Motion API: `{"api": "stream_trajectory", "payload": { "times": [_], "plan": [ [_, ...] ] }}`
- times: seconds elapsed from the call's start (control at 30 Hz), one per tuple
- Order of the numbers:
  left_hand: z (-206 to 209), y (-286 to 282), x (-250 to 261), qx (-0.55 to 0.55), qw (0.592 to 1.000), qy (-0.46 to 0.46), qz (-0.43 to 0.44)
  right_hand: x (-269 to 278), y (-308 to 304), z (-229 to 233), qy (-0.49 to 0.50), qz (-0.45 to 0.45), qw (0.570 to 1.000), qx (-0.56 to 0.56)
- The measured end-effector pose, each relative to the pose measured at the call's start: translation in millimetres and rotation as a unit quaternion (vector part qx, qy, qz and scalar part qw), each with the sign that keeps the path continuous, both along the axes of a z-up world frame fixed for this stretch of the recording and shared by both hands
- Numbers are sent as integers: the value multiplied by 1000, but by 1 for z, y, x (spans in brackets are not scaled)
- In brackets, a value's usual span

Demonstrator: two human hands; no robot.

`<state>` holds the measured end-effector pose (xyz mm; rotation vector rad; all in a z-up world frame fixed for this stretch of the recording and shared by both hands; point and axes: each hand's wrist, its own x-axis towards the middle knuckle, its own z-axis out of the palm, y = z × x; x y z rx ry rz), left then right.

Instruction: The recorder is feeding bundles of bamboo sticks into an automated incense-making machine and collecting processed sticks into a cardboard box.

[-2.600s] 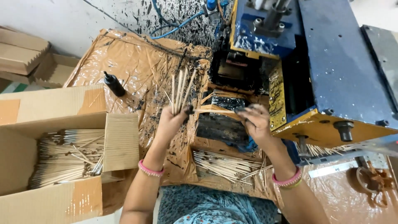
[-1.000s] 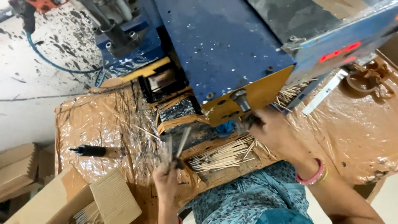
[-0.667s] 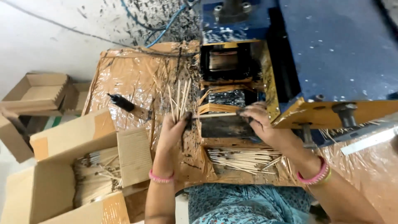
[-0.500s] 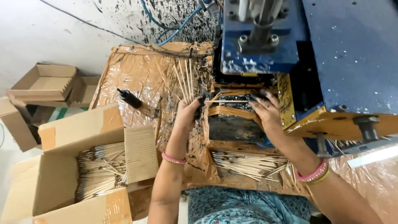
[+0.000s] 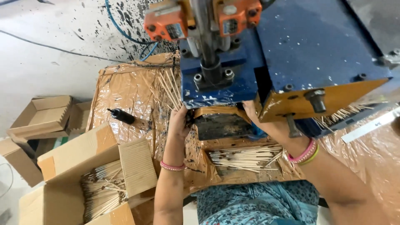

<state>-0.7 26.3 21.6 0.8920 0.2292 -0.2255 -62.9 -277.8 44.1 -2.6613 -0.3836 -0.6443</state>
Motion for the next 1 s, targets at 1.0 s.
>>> {"api": "stream_trajectory", "payload": {
  "times": [1.0],
  "plan": [
    [-23, 47, -15, 336, 913, -230, -30, -18, 18, 25, 67, 189, 979, 39]
  ]
}}
